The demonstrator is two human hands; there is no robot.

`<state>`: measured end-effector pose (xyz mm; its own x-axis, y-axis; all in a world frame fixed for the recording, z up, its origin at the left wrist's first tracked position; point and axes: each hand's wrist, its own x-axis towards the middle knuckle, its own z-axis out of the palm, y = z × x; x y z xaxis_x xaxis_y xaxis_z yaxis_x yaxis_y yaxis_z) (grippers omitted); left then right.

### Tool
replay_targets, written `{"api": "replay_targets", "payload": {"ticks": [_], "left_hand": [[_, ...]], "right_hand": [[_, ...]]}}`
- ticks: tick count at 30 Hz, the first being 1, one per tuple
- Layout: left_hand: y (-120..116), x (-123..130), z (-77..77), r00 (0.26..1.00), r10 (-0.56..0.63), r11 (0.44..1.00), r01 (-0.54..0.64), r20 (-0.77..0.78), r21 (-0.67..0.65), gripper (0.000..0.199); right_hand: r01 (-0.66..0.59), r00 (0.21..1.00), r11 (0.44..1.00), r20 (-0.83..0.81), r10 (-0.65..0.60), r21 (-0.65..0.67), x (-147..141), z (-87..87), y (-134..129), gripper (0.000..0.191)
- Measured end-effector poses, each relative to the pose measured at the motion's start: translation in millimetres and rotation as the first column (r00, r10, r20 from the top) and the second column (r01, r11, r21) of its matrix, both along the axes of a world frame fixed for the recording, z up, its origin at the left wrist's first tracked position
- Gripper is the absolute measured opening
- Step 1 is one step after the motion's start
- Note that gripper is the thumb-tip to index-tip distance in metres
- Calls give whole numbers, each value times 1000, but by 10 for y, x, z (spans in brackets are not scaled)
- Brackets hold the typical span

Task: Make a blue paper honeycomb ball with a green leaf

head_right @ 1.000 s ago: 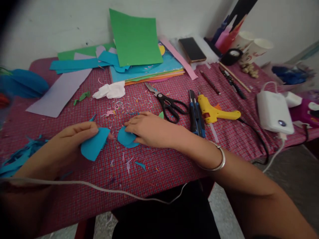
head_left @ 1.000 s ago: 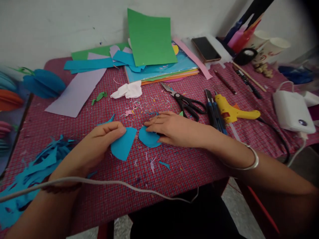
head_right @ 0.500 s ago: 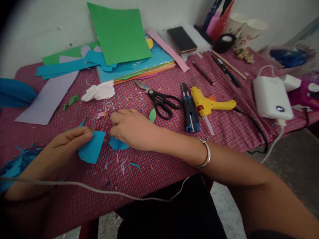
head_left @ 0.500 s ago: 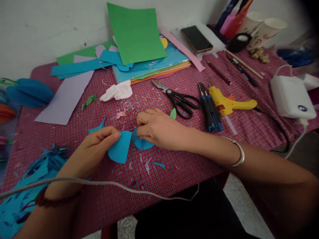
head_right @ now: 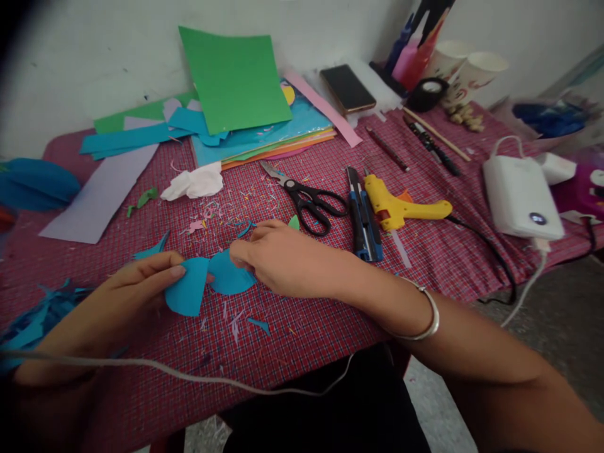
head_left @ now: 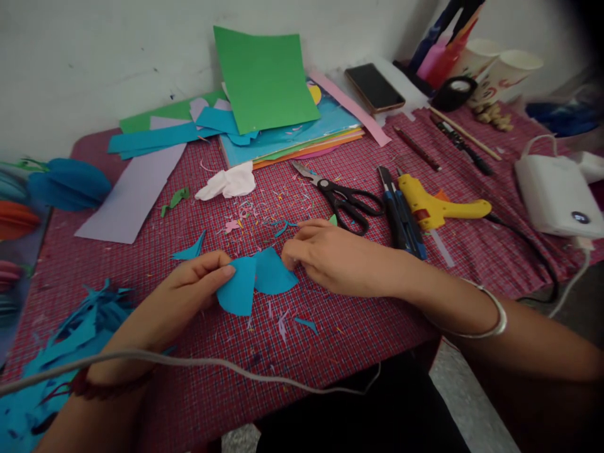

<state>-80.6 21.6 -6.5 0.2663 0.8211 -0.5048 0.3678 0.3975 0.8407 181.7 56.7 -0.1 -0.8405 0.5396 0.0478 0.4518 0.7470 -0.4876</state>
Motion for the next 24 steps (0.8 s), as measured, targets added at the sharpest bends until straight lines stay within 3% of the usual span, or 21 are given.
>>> {"api": "replay_targets", "payload": {"ticks": [4,10,18,20,24], "left_hand": [[7,44,30,995,-50,996,56,-84,69,33],[25,98,44,991,-22,995,34,-130,89,32],[35,35,32,984,159,985,-153,76,-73,27],[39,17,39,993,98,994,-96,66,-42,26],[46,1,43,978,-189,979,195,-82,67,28]], "right_hand": [[-11,1000,1000,-2,11,2,-27,-5,-24,19],[-38,999,999,-20,38,11,-50,-23,-46,21],[-81,996,995,35,79,59,-85,-25,-107,17],[-97,995,988,51,91,122,-84,-13,-145,12],[-88,994,964,82,70,251,-105,-27,-286,6]]}}
